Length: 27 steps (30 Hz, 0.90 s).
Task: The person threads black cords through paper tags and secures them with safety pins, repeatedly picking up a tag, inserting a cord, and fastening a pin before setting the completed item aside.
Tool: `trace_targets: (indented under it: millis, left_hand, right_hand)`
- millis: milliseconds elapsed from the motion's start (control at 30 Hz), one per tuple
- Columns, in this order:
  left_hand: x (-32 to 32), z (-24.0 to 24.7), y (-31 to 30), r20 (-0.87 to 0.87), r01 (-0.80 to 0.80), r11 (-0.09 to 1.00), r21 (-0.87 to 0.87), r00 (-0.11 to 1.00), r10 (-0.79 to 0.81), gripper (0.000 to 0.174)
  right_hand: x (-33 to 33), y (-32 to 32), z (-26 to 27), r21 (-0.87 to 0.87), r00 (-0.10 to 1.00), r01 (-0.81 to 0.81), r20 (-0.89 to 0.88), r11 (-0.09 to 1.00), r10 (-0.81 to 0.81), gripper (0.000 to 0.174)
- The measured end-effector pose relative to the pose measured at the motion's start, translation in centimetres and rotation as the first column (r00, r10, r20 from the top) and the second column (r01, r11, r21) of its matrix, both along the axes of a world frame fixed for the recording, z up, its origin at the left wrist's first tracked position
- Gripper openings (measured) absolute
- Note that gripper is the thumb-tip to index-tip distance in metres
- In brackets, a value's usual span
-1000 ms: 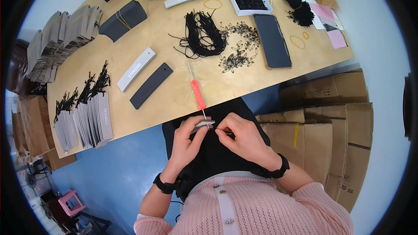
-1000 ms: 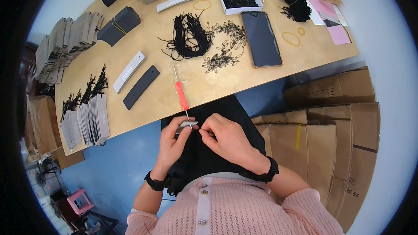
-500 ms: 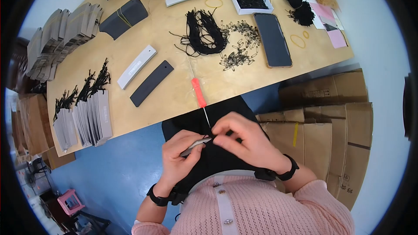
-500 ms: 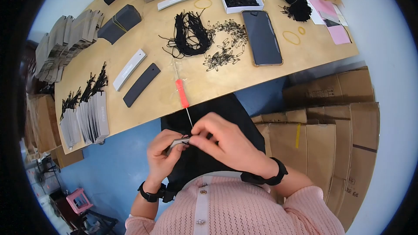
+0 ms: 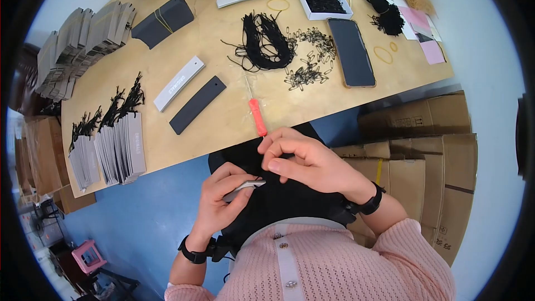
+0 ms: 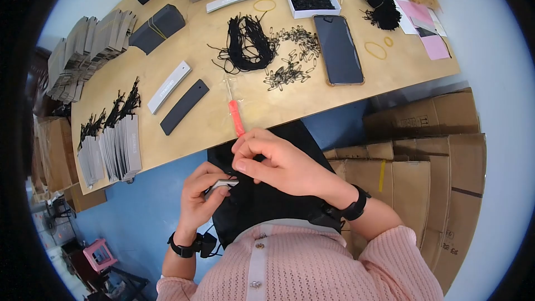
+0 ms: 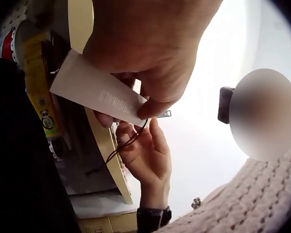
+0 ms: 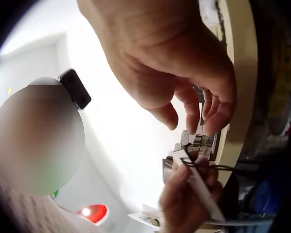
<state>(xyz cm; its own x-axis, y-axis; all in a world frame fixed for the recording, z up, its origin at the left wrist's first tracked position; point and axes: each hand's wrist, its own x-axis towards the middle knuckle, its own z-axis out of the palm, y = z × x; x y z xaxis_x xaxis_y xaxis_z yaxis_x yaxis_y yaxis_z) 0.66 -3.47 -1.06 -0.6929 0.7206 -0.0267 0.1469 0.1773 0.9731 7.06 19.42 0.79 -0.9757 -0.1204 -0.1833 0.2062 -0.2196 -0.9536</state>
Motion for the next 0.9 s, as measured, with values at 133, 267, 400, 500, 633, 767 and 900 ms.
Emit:
trace_targets:
  millis: [133,267,400,500,633,767,900]
  left_hand:
    - [-0.2,0.3,0.0,-0.019,0.023,1.0,0.012,1.0,-0.022,0.019]
    - [-0.6,0.3,-0.2,-0.084,0.075,0.997,-0.012,0.994,-0.076,0.013]
    - [-1.2,0.3,-0.4,-0.032,0.076,0.996,0.053,0.997,-0.075,0.016]
    - [-1.2,0.1,-1.2,0.393,-0.058,0.978,0.199,0.919,-0.026,0.018]
    - [-1.3,0.8,-0.9,0.463,-0.087,0.976,0.2,0.886,-0.016,0.018]
    - [-0.8,1.2,0.0,0.279,-0.079,0.993,0.087,0.959,0.052,0.018]
    - [-0.3,1.8,0.4,0.052,-0.127,0.991,-0.046,0.99,0.13,0.018]
  right_hand:
    - [-0.3,0.1,-0.1,0.298,0.981,-0.084,-0.142,0.951,0.131,0.012]
    - [-0.4,-0.1,-0.4,0.142,0.991,-0.12,-0.047,0.983,0.128,0.017]
    - [-0.1,0.8,0.1,-0.465,0.977,-0.115,0.107,0.878,0.185,0.025]
    - [0.0,1.3,0.8,-0.174,0.96,-0.279,-0.036,0.944,0.277,0.032]
    - [0.3,0.4,0.2,0.483,0.934,-0.211,-0.156,0.85,0.32,0.024]
    - [0.2,-0.5,0.1,0.704,0.95,-0.14,-0.102,0.696,0.295,0.021]
    - [0.0,-1.8,-0.2,0.658,0.978,-0.026,-0.138,0.752,0.155,0.021]
